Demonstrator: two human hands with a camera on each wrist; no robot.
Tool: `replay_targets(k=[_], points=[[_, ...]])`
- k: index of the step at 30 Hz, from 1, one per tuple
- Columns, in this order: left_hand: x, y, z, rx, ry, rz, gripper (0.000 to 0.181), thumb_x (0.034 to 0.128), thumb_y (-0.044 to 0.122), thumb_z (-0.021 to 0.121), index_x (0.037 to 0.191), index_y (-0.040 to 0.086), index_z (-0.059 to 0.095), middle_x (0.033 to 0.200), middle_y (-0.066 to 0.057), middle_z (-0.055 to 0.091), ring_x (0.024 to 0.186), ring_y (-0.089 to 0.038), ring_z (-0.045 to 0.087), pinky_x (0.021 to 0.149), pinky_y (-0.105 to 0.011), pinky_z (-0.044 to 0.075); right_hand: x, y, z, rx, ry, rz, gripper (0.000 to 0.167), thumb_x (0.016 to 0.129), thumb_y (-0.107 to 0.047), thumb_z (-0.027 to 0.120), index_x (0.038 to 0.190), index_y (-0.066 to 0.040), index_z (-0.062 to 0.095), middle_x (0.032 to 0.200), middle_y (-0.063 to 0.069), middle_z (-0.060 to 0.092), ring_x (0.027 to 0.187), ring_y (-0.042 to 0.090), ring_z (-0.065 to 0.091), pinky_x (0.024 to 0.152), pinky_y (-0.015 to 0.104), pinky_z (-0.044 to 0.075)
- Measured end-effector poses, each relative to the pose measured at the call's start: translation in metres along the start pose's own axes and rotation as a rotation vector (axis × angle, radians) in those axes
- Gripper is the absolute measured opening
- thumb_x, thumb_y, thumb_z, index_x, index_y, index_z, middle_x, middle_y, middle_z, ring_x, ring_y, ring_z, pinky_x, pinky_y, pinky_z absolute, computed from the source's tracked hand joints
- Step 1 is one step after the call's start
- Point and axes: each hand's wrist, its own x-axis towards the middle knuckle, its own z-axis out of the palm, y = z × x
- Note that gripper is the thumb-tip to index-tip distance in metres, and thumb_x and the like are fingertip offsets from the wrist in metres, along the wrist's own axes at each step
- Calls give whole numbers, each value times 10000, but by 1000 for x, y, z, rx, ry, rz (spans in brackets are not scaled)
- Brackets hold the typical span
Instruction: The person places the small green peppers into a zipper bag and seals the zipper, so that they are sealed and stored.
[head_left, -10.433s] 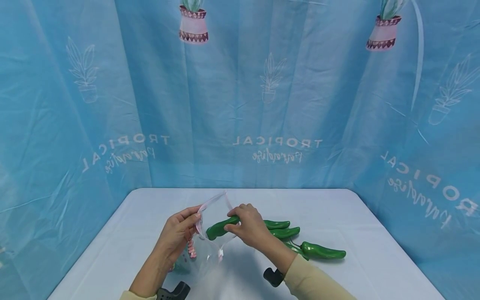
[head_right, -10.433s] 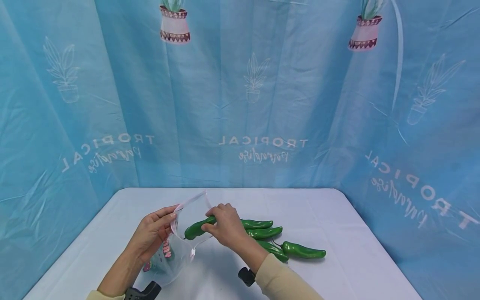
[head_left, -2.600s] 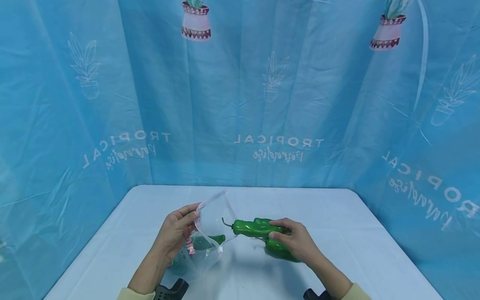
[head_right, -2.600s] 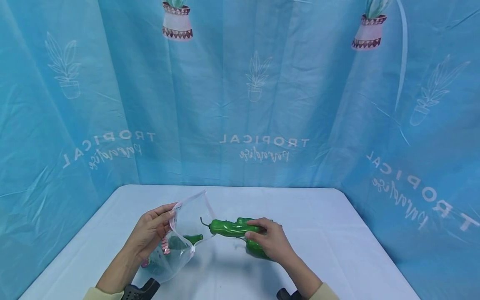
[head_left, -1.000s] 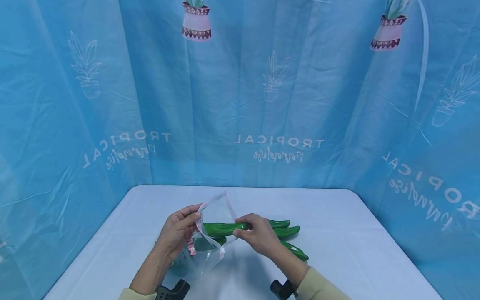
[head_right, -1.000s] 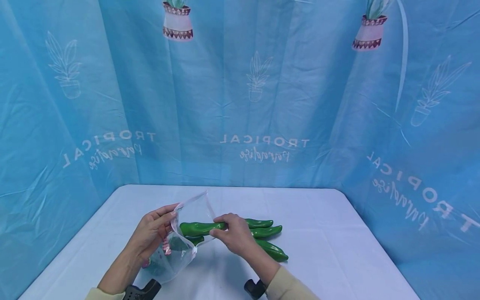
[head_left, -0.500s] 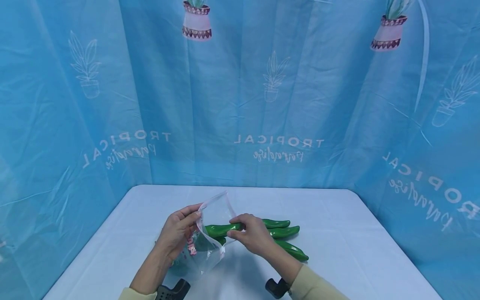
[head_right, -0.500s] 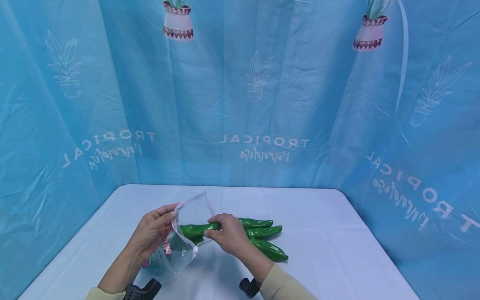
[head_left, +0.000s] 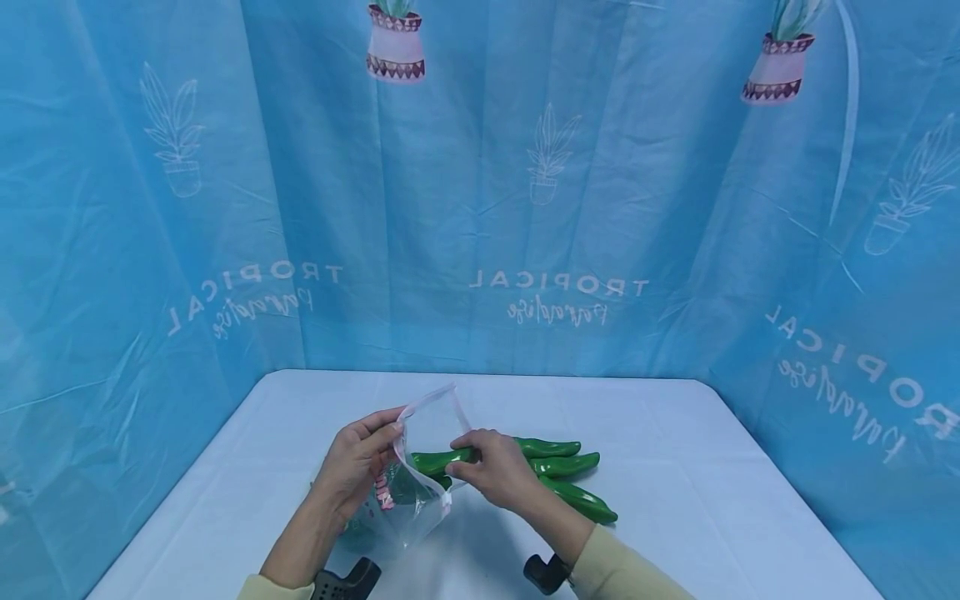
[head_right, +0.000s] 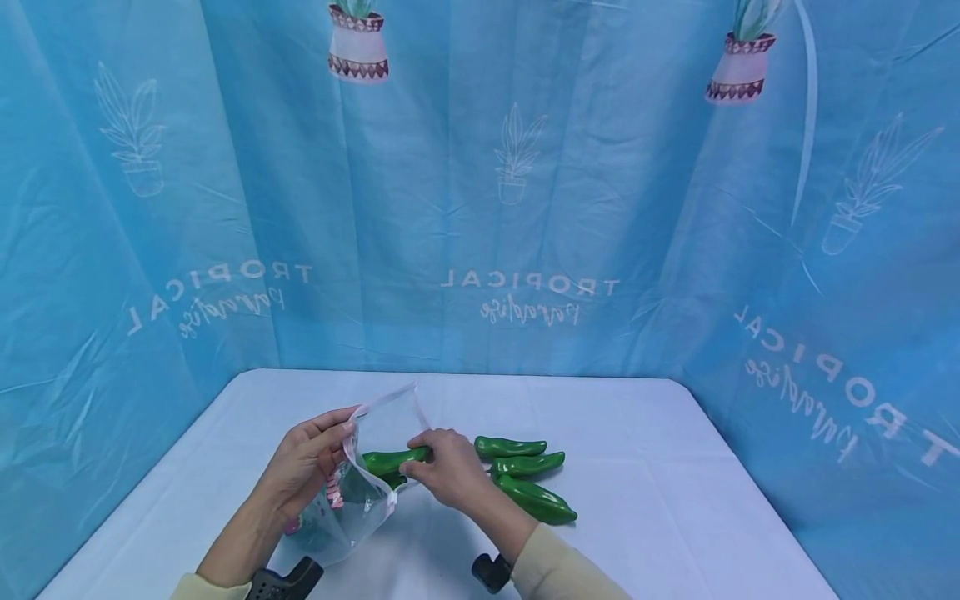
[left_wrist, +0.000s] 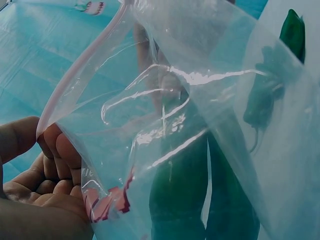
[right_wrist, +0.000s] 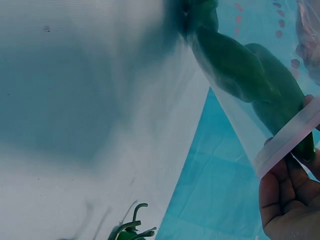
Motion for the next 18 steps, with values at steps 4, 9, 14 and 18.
replay_targets(k=[4, 9, 14, 18], points=[[1, 0, -1, 4, 1, -3, 467, 901, 203, 626, 1297, -14, 505, 1030, 53, 657, 874, -104, 623, 770, -204, 524, 2, -2, 0, -16, -12, -15, 316, 829, -300, 710, 1103, -145, 691, 922, -32, 670, 756, 58, 561, 602, 193, 482], [1, 0, -3, -2, -7, -4, 457, 902, 219, 626, 1284, -6, 515, 1034, 47, 659, 865, -101, 623, 752, -201, 523, 4, -5, 1, -31, -26, -38, 320, 839, -302, 697, 1120, -149, 686, 949, -37, 688, 776, 36, 577, 615, 185, 485], [1, 0, -3, 4, 0, 0, 445, 905, 218, 622, 1280, -1, 524, 983, 53, 650, 814, -93, 597, 744, -206, 517, 5, -8, 2, -43, -32, -50, 301, 839, -278, 696, 1110, -148, 692, 969, -30, 698, 786, 41, 575, 607, 183, 484], [0, 1, -3, -1, 14, -6, 429, 904, 212, 623, 1271, 7, 535, 959, 45, 648, 773, -94, 573, 727, -208, 509, 5, -9, 1, -34, -28, -36, 285, 839, -266, 697, 1098, -148, 696, 993, -14, 702, 809, 56, 579, 614, 185, 498]])
